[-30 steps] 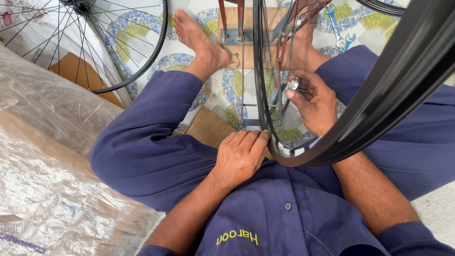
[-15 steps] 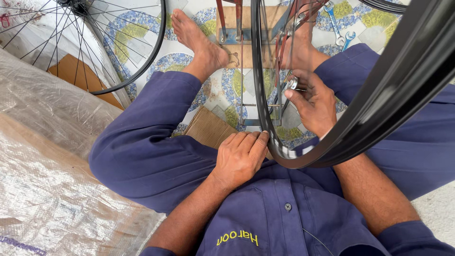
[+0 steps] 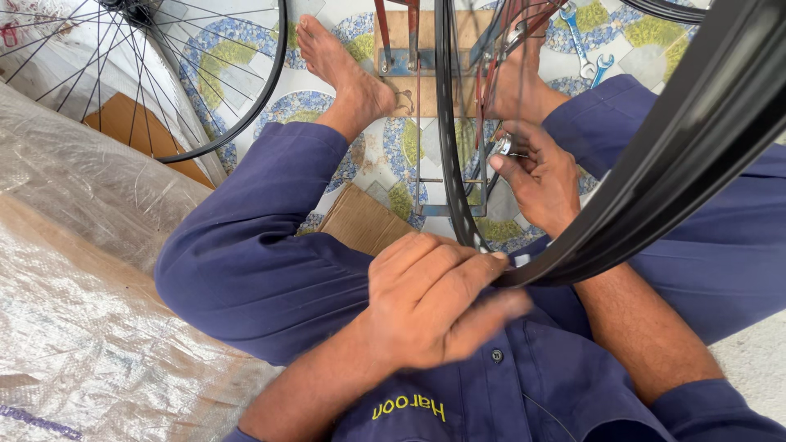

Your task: The person threads spokes through a bicycle rim and hub, attaching and tightening spoke nipples by hand.

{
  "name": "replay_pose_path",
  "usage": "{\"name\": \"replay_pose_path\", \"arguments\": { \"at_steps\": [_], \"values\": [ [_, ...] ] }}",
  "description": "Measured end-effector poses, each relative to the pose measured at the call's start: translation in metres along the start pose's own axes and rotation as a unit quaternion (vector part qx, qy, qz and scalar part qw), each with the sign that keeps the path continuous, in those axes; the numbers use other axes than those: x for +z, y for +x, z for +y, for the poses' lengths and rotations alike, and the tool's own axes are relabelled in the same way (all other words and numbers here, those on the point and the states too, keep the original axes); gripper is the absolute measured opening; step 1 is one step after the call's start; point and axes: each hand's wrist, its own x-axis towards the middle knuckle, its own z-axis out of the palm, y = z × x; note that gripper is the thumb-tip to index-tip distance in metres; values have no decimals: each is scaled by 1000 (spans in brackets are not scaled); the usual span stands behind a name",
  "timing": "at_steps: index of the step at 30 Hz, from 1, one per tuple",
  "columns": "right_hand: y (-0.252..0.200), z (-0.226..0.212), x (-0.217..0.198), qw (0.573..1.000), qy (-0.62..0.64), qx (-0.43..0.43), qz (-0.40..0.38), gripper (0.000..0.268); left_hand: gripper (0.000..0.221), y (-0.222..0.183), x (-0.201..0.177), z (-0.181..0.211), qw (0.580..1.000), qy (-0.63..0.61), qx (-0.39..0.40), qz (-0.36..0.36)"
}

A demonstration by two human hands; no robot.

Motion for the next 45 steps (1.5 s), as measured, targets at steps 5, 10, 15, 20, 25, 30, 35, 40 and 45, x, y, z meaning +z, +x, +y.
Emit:
{"name": "replay_pose_path", "arguments": {
  "at_steps": [5,10,15,20,25,30,35,40,45],
  "values": [
    [4,7,-3,996,37,-76,-4,46,32,-43,37,-62,980,93,-82,-153],
    [-1,-5,-3,999,24,-42,-18,46,23,-58,52,-126,952,97,-286,-49],
    [-1,-3,-2,998,32,-54,-28,43,49,-58,69,-178,839,140,-459,-256],
    [4,6,1,990,98,-93,-29,44,46,-74,71,-184,827,-51,-521,-204],
    [2,-10,-4,997,0,-80,-21,42,43,-70,65,-181,789,-243,-552,-117],
    [2,-8,-4,997,0,-68,-32,43,46,-75,72,-184,810,-84,-552,-180],
    [4,-3,0,994,59,-84,-35,45,41,-91,76,-199,802,-144,-559,-150],
    [2,-10,-2,998,7,-63,-31,46,27,-88,79,-192,753,-191,-615,-136],
    [2,-8,-2,998,-11,-63,-24,45,40,-72,57,-148,938,106,-313,-105]
  ]
}}
